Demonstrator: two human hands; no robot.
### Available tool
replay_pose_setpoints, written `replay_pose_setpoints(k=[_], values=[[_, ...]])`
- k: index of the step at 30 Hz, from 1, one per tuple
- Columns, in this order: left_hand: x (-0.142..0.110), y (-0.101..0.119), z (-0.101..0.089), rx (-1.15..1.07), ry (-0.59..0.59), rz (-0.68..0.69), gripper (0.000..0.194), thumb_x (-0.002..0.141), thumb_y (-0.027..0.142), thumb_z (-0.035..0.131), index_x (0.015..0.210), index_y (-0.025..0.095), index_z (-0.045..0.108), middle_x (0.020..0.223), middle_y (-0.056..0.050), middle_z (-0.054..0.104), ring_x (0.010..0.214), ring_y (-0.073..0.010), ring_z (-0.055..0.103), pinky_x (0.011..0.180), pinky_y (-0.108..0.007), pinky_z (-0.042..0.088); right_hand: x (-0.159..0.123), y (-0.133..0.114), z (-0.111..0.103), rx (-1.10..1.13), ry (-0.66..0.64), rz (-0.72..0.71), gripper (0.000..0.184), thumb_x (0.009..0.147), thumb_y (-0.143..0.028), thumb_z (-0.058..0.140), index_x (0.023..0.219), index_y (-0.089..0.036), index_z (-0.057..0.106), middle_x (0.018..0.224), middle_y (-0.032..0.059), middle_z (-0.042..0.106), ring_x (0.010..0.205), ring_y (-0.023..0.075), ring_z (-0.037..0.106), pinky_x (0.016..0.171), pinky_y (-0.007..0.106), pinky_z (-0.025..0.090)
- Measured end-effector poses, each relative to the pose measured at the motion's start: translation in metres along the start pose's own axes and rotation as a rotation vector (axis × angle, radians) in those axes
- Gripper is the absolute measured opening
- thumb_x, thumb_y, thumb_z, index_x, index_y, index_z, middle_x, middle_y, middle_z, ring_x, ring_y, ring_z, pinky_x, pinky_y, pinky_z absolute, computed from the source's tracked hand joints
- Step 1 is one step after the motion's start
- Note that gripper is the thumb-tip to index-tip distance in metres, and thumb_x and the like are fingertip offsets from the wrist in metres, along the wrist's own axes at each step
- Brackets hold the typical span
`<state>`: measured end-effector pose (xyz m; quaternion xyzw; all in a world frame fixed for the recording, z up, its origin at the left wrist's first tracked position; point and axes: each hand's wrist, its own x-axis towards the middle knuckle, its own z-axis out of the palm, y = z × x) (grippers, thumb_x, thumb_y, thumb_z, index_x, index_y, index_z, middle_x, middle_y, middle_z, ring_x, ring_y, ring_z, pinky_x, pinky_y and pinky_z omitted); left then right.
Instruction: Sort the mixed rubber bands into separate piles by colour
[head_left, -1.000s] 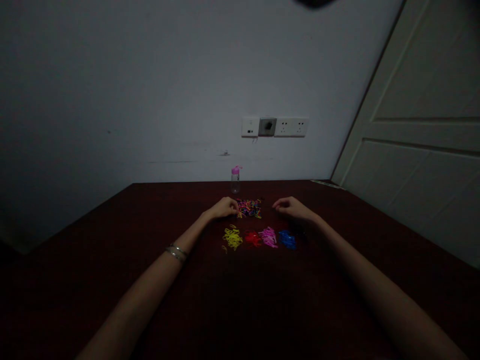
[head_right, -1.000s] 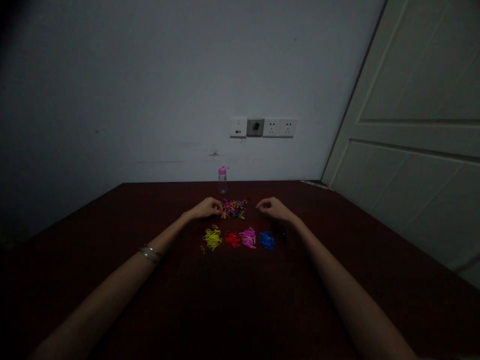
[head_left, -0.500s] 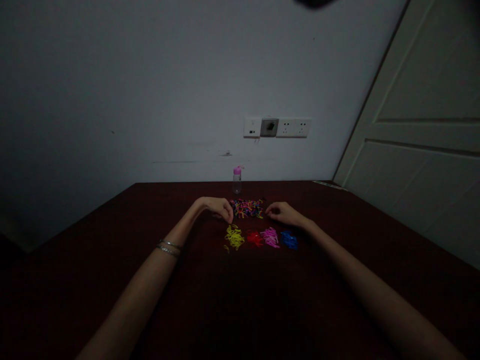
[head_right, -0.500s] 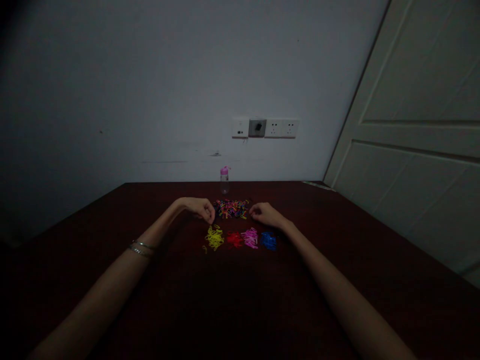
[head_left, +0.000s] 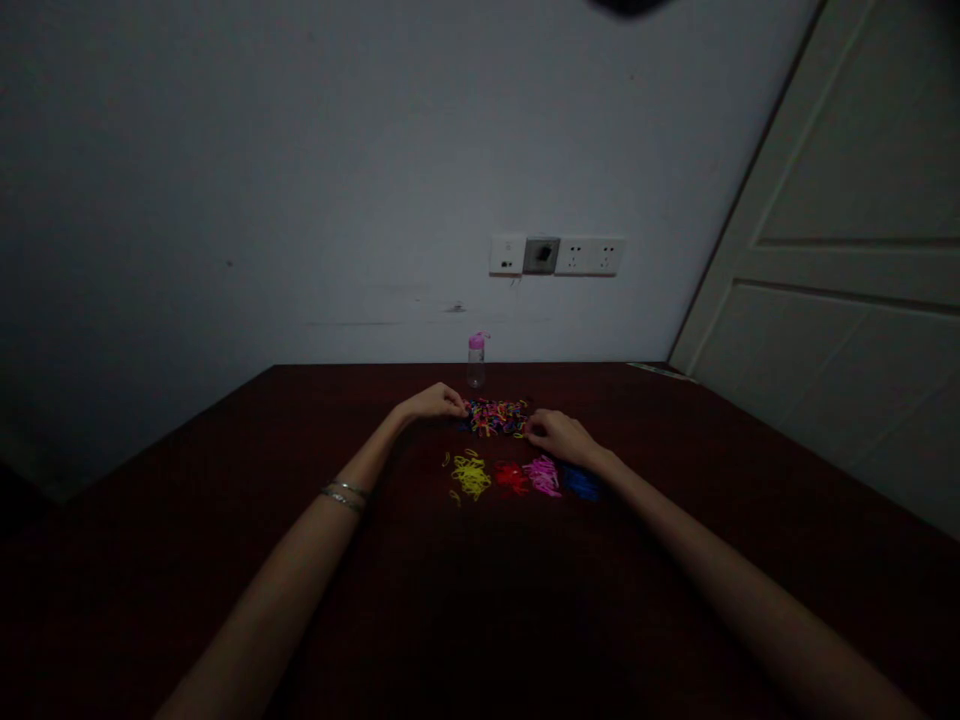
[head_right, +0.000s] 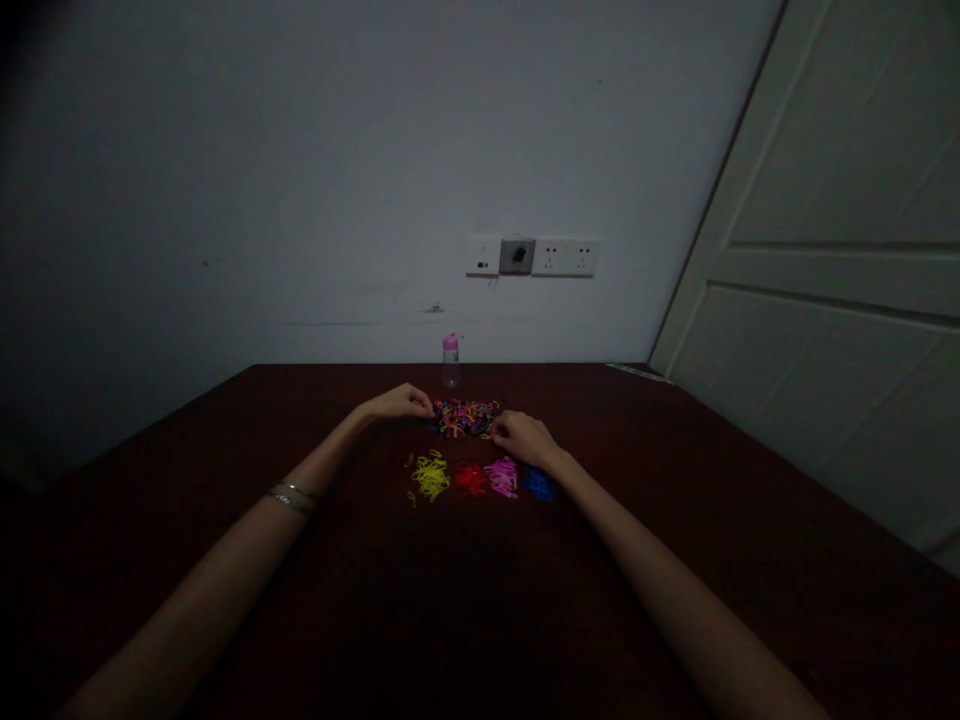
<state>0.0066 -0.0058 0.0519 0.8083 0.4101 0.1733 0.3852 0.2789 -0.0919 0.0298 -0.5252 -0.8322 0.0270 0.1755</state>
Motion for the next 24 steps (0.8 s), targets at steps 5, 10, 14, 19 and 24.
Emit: replay_pose_setpoints(k=[5, 10, 14, 19, 24], values=[[-0.002, 0.000, -0.003, 0.026, 0.042, -0.008, 0.024, 0.061, 0.029, 0.062, 0.073, 0.009, 0.067, 0.068, -0.005, 0.063, 0.060, -0.0092, 0.049, 0.060, -0.022, 0.037, 0.001, -0.017, -0.003, 0.090, 0.019, -0.075, 0.013, 0.077, -0.024, 0.052, 0.081, -0.020, 0.064, 0.084, 0.0040, 0.063, 0.079, 0.0157, 0.057, 0.067, 0.024, 0.039], [-0.002, -0.004, -0.004, 0.038, 0.010, -0.001, 0.021, 0.059, 0.027, 0.061, 0.070, 0.010, 0.067, 0.063, -0.003, 0.061, 0.057, -0.0088, 0.048, 0.058, -0.021, 0.037, -0.004, -0.056, -0.003, 0.169, -0.003, -0.214, 0.014, 0.078, -0.027, 0.052, 0.082, -0.021, 0.064, 0.086, 0.0033, 0.062, 0.079, 0.0148, 0.056, 0.066, 0.024, 0.039], [-0.002, -0.004, -0.002, 0.140, -0.034, -0.015, 0.018, 0.057, 0.023, 0.061, 0.068, 0.011, 0.067, 0.057, 0.000, 0.058, 0.054, -0.0081, 0.045, 0.056, -0.021, 0.035, -0.010, -0.076, -0.005, 0.182, -0.060, -0.292, 0.015, 0.078, -0.030, 0.054, 0.085, -0.023, 0.064, 0.089, 0.0026, 0.061, 0.076, 0.0137, 0.055, 0.062, 0.023, 0.037], [-0.005, 0.003, 0.002, 0.278, -0.006, 0.006, 0.019, 0.059, 0.027, 0.062, 0.069, 0.012, 0.067, 0.055, 0.001, 0.055, 0.051, -0.0073, 0.042, 0.051, -0.020, 0.030, -0.006, -0.066, -0.011, 0.246, -0.040, -0.285, 0.015, 0.078, -0.030, 0.054, 0.083, -0.020, 0.064, 0.084, 0.0034, 0.062, 0.076, 0.0144, 0.055, 0.066, 0.025, 0.039], [-0.005, 0.004, 0.004, 0.357, -0.021, 0.015, 0.020, 0.057, 0.031, 0.066, 0.064, 0.013, 0.065, 0.054, 0.001, 0.054, 0.052, -0.0082, 0.044, 0.051, -0.021, 0.029, 0.003, -0.035, -0.015, 0.323, 0.030, -0.209, 0.018, 0.079, -0.028, 0.051, 0.082, -0.017, 0.065, 0.080, 0.0044, 0.064, 0.072, 0.0143, 0.056, 0.068, 0.026, 0.041]])
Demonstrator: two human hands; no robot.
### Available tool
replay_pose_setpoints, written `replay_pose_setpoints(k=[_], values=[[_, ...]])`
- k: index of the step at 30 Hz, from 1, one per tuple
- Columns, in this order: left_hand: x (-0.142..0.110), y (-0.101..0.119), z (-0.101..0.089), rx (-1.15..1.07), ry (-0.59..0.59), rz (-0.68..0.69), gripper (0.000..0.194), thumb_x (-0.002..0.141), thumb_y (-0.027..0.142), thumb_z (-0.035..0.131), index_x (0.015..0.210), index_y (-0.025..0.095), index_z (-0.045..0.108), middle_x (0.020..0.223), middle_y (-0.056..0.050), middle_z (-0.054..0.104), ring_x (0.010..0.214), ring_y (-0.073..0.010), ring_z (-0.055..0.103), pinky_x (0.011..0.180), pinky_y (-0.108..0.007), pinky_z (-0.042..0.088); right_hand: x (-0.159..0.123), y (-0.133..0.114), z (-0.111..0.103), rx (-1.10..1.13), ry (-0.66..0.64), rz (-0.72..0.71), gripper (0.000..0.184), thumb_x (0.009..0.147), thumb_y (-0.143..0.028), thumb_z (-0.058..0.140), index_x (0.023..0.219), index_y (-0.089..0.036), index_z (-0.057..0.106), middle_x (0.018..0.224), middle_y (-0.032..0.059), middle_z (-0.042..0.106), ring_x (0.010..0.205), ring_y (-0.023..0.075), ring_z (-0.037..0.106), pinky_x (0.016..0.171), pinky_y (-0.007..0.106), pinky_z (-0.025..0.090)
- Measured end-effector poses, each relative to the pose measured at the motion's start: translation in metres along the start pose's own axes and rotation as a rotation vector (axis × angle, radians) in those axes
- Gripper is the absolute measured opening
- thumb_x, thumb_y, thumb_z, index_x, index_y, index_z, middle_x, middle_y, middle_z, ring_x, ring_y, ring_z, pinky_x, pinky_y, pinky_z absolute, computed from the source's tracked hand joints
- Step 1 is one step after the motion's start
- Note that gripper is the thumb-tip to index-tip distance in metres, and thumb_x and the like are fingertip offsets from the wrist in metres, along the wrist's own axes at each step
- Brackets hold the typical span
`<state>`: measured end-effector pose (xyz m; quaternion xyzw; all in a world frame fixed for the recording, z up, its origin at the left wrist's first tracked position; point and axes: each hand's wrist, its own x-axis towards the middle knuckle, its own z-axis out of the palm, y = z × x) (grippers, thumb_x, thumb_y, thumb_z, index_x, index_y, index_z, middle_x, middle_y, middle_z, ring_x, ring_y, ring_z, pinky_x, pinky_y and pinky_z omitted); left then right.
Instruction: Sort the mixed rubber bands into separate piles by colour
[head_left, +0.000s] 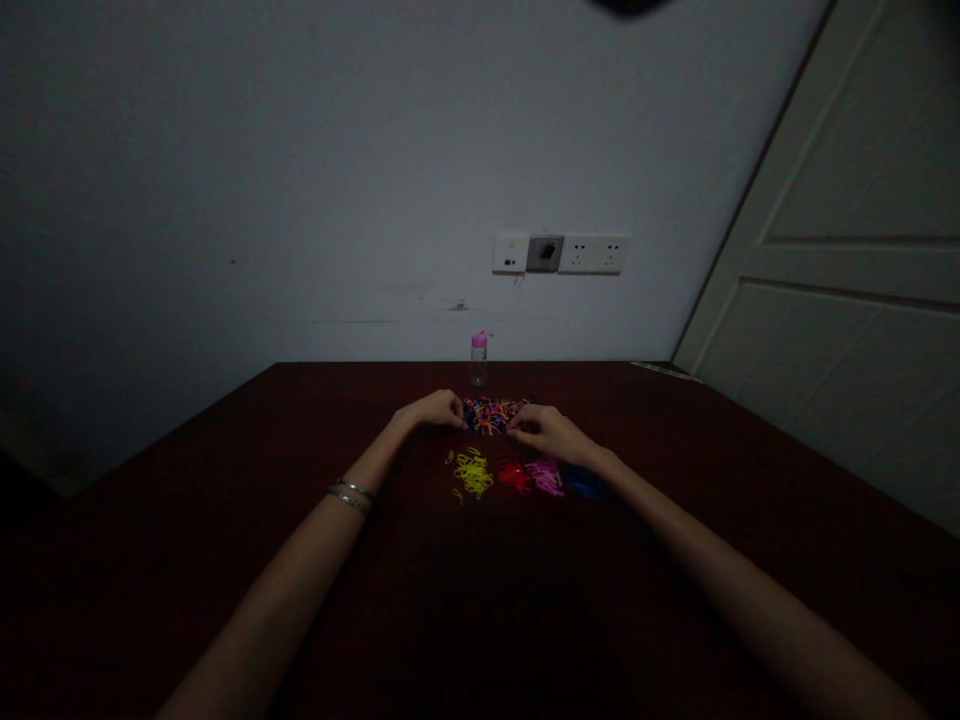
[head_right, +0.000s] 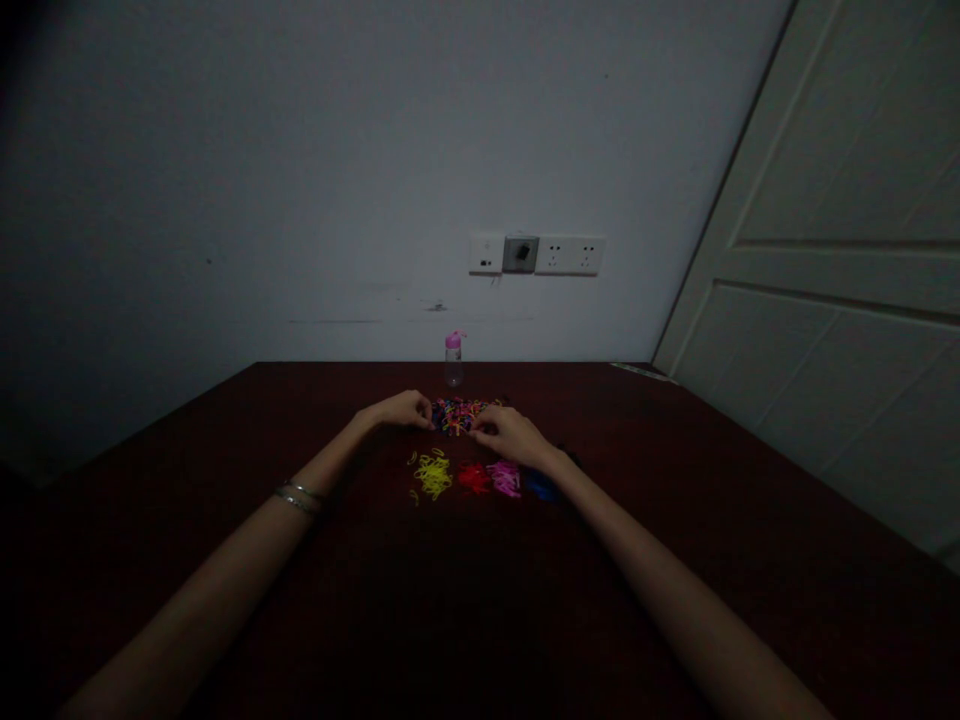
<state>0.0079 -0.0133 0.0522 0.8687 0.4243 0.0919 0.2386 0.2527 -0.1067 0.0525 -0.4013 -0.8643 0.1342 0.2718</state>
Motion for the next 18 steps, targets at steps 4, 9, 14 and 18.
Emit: replay_pose_setpoints(k=[4, 9, 14, 18], values=[[0.001, -0.002, 0.001, -0.001, -0.024, -0.013, 0.013, 0.056, 0.025, 0.065, 0.062, 0.013, 0.063, 0.053, 0.002, 0.055, 0.052, -0.0083, 0.046, 0.052, -0.020, 0.030, -0.003, 0.025, -0.011, 0.016, 0.073, 0.096, 0.019, 0.076, -0.029, 0.052, 0.082, -0.016, 0.066, 0.082, 0.0051, 0.064, 0.074, 0.0151, 0.057, 0.068, 0.027, 0.043], [0.002, -0.002, 0.002, -0.005, -0.039, -0.012, 0.011, 0.057, 0.018, 0.059, 0.064, 0.013, 0.065, 0.054, 0.002, 0.056, 0.052, -0.0080, 0.045, 0.052, -0.020, 0.031, -0.006, 0.048, -0.020, 0.034, 0.118, 0.157, 0.019, 0.075, -0.028, 0.052, 0.082, -0.017, 0.066, 0.085, 0.0050, 0.065, 0.079, 0.0171, 0.058, 0.073, 0.029, 0.044], [0.002, -0.002, 0.001, -0.031, -0.034, -0.004, 0.016, 0.058, 0.017, 0.056, 0.068, 0.012, 0.067, 0.055, 0.001, 0.056, 0.051, -0.0082, 0.044, 0.052, -0.021, 0.032, -0.010, 0.062, -0.022, 0.011, 0.120, 0.195, 0.022, 0.074, -0.029, 0.051, 0.082, -0.016, 0.066, 0.087, 0.0062, 0.066, 0.081, 0.0185, 0.059, 0.074, 0.029, 0.044], [-0.001, 0.000, -0.001, -0.043, -0.017, -0.010, 0.017, 0.058, 0.017, 0.055, 0.068, 0.011, 0.067, 0.056, 0.000, 0.056, 0.052, -0.0086, 0.045, 0.053, -0.021, 0.032, -0.012, 0.071, -0.023, 0.007, 0.125, 0.215, 0.023, 0.074, -0.031, 0.050, 0.082, -0.016, 0.066, 0.086, 0.0056, 0.066, 0.081, 0.0188, 0.059, 0.074, 0.029, 0.044]])
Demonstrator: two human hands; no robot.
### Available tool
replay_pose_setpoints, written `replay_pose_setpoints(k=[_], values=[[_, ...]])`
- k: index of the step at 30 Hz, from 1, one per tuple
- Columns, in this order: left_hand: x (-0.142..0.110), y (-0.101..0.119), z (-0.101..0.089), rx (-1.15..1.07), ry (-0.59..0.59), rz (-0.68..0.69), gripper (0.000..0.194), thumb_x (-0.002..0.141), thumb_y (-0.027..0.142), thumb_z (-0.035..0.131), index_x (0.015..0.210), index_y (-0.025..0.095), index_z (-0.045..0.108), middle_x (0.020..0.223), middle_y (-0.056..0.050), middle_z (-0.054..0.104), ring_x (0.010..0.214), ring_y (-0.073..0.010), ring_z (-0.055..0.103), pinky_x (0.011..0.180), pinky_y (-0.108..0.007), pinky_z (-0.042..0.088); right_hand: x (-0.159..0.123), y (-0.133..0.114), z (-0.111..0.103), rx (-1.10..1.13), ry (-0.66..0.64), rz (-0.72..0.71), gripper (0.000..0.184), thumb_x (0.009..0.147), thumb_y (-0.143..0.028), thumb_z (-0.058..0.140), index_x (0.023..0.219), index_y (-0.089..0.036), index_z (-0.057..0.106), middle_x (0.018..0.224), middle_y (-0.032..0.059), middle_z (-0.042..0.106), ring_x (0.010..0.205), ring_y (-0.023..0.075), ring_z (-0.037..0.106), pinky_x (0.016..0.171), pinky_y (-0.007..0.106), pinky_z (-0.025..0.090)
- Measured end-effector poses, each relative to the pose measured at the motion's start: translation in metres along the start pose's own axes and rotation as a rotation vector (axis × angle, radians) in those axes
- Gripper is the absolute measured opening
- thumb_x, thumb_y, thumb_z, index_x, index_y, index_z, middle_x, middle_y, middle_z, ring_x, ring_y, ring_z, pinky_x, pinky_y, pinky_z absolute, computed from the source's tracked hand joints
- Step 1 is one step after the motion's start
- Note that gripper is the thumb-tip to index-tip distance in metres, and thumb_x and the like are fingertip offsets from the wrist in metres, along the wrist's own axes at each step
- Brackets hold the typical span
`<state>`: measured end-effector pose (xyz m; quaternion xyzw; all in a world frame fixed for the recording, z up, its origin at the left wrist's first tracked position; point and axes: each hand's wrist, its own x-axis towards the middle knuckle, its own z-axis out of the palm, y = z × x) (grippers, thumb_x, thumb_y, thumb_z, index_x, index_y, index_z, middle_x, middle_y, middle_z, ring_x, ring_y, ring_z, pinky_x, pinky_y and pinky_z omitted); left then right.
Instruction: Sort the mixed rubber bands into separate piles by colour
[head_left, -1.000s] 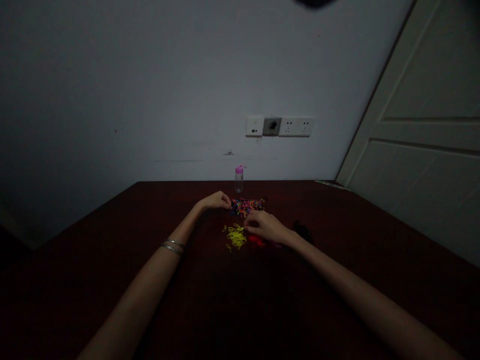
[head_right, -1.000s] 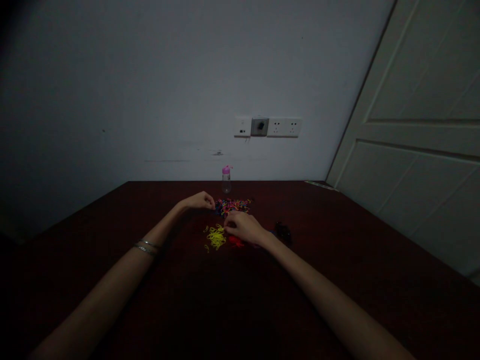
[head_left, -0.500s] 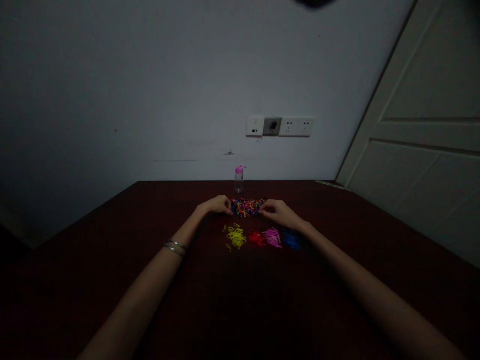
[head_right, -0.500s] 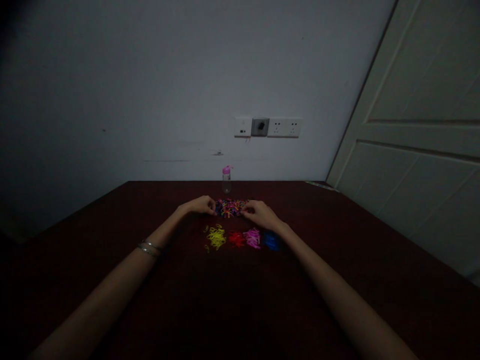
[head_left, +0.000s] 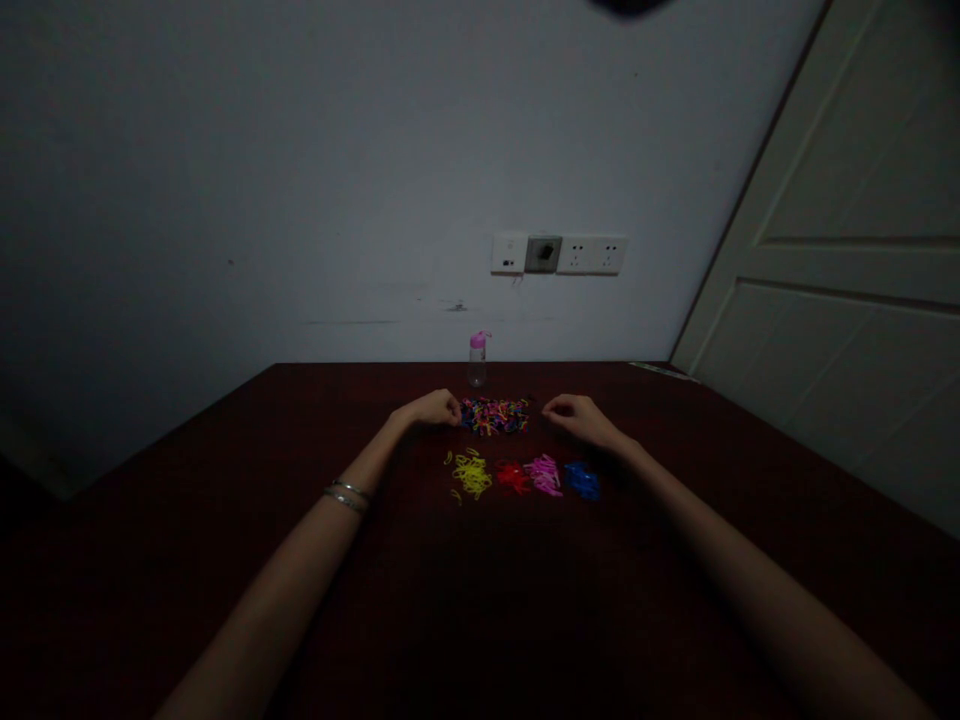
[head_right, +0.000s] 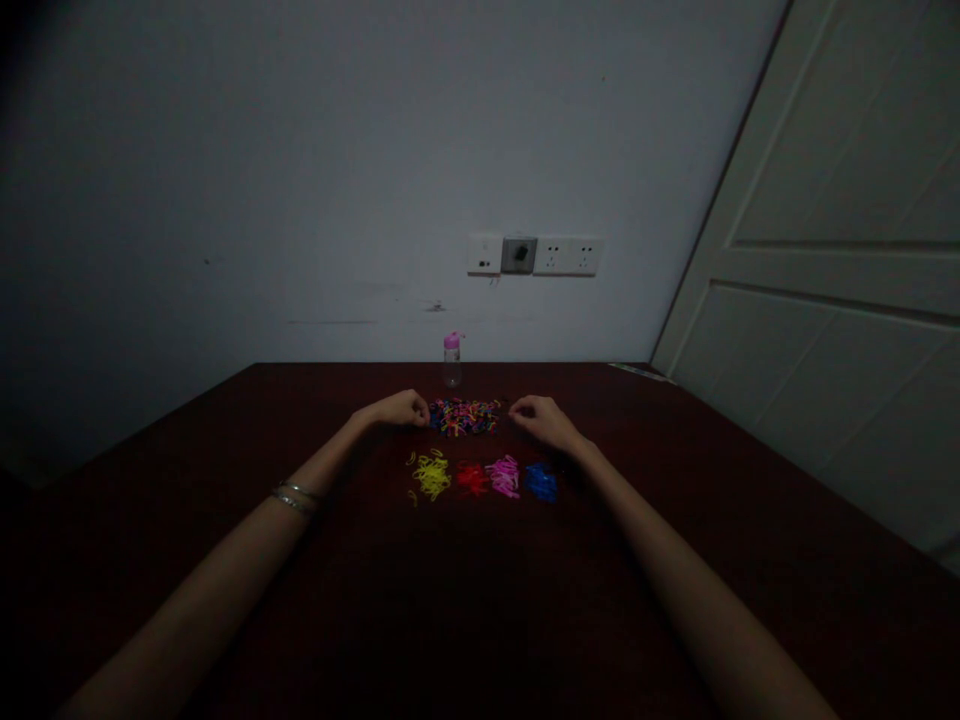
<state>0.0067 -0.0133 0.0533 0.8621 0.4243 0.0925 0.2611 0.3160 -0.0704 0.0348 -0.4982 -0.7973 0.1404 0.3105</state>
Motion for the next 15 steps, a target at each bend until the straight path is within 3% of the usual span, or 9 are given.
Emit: replay_pose_setpoints(k=[10, 15], values=[[-0.002, 0.004, -0.003, -0.058, 0.052, 0.018, 0.017, 0.059, 0.017, 0.054, 0.068, 0.010, 0.067, 0.053, 0.001, 0.055, 0.051, -0.0081, 0.043, 0.054, -0.021, 0.032, -0.001, 0.007, -0.004, -0.017, 0.013, 0.005, 0.024, 0.074, -0.030, 0.049, 0.082, -0.015, 0.066, 0.085, 0.0065, 0.066, 0.079, 0.0185, 0.059, 0.073, 0.028, 0.044], [0.001, 0.023, -0.003, -0.120, 0.063, 0.082, 0.019, 0.061, 0.021, 0.057, 0.071, 0.009, 0.068, 0.056, 0.000, 0.057, 0.052, -0.0076, 0.043, 0.053, -0.020, 0.032, -0.001, 0.011, -0.007, 0.008, 0.025, 0.026, 0.025, 0.074, -0.031, 0.048, 0.081, -0.014, 0.066, 0.081, 0.0066, 0.066, 0.073, 0.0171, 0.059, 0.068, 0.027, 0.045]])
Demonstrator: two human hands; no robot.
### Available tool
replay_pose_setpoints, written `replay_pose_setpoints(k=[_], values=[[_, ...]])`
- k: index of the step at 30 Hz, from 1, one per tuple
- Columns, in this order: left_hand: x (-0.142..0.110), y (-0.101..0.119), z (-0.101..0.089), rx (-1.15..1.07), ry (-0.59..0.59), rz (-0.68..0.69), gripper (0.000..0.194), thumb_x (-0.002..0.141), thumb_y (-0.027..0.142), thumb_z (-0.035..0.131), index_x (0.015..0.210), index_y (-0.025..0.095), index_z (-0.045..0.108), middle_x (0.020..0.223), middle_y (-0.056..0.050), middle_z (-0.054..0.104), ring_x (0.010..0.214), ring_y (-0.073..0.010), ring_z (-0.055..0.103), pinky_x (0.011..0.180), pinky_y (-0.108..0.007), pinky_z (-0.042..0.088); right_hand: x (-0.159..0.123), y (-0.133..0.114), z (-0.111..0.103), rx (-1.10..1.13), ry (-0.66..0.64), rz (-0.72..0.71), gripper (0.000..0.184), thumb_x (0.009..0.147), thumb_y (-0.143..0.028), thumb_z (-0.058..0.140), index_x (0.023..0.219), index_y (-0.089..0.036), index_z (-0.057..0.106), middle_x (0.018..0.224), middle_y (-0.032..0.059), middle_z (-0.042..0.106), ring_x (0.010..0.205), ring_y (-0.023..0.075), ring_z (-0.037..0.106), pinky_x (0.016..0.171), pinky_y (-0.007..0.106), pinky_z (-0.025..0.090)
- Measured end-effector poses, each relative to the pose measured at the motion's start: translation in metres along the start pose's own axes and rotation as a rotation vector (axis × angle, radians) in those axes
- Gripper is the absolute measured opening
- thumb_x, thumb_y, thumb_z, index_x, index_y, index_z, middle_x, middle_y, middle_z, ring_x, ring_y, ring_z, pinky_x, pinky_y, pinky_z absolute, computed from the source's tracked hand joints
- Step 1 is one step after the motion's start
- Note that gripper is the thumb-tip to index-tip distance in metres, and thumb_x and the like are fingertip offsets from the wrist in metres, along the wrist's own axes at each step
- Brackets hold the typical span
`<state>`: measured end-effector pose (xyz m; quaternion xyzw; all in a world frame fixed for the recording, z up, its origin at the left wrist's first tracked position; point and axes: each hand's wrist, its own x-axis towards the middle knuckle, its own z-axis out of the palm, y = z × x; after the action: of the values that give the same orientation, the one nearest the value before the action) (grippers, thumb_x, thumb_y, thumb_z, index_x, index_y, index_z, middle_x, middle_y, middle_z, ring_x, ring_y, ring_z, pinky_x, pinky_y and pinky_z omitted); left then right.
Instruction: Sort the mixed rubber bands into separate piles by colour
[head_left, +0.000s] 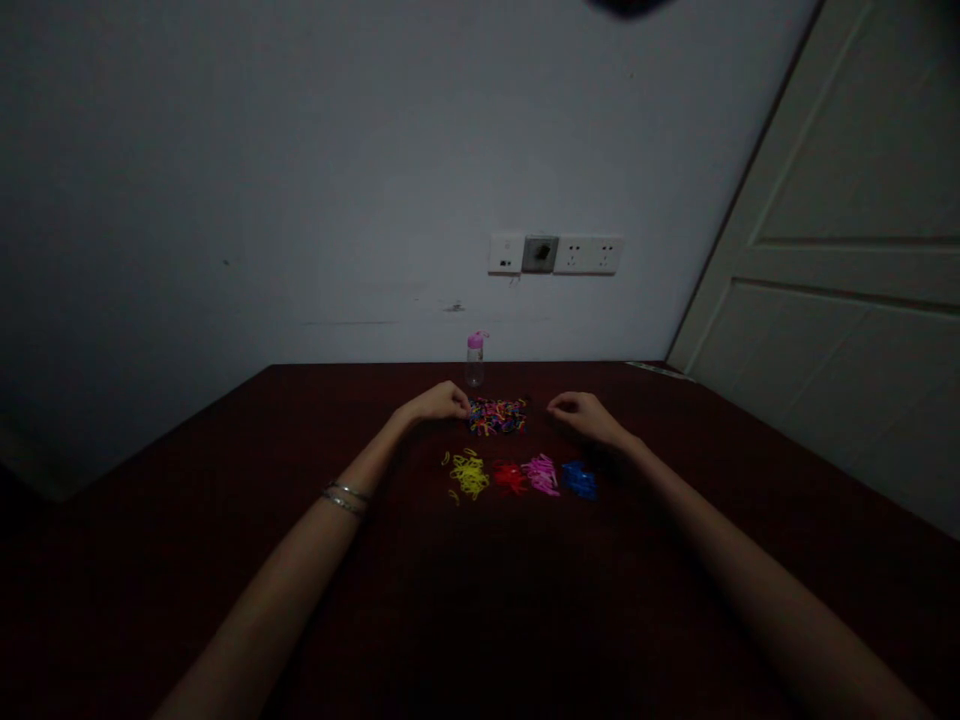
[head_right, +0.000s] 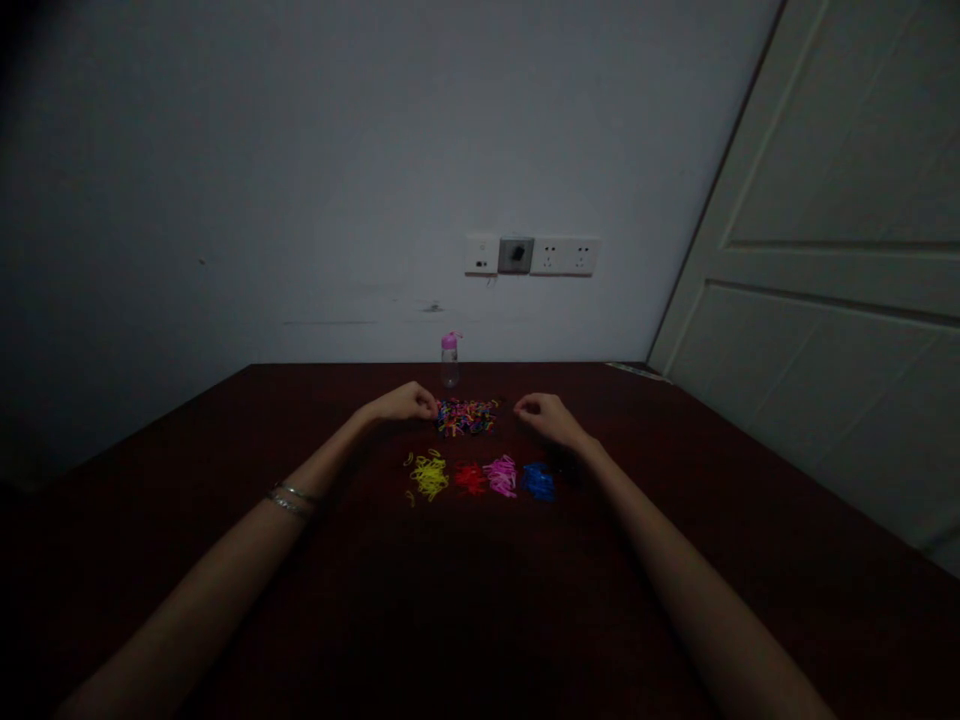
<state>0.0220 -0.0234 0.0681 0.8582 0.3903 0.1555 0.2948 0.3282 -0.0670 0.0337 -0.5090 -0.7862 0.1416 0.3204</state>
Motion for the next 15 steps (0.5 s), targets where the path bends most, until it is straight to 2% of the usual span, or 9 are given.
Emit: replay_pose_setpoints(k=[6, 11, 15], values=[[0.010, 0.042, 0.028, -0.113, -0.097, 0.115, 0.021, 0.066, 0.022, 0.056, 0.077, 0.010, 0.068, 0.060, -0.002, 0.059, 0.053, -0.0075, 0.045, 0.052, -0.020, 0.032, 0.001, 0.010, 0.000, 0.009, 0.024, 0.017, 0.025, 0.072, -0.030, 0.049, 0.079, -0.014, 0.066, 0.078, 0.0054, 0.066, 0.071, 0.0161, 0.059, 0.063, 0.024, 0.045], [0.025, 0.075, 0.060, -0.018, -0.118, 0.242, 0.016, 0.065, 0.019, 0.058, 0.074, 0.011, 0.068, 0.054, 0.001, 0.054, 0.049, -0.0061, 0.041, 0.048, -0.019, 0.029, -0.001, 0.014, -0.001, 0.005, 0.054, 0.040, 0.025, 0.073, -0.031, 0.048, 0.078, -0.013, 0.066, 0.071, 0.0040, 0.066, 0.064, 0.0146, 0.057, 0.059, 0.023, 0.043], [0.036, 0.096, 0.081, 0.058, -0.187, 0.293, 0.014, 0.064, 0.012, 0.056, 0.072, 0.011, 0.068, 0.055, 0.001, 0.056, 0.050, -0.0061, 0.044, 0.052, -0.019, 0.032, -0.002, 0.015, -0.003, -0.006, 0.063, 0.048, 0.025, 0.072, -0.029, 0.048, 0.078, -0.013, 0.066, 0.071, 0.0043, 0.066, 0.066, 0.0151, 0.057, 0.058, 0.022, 0.042]])
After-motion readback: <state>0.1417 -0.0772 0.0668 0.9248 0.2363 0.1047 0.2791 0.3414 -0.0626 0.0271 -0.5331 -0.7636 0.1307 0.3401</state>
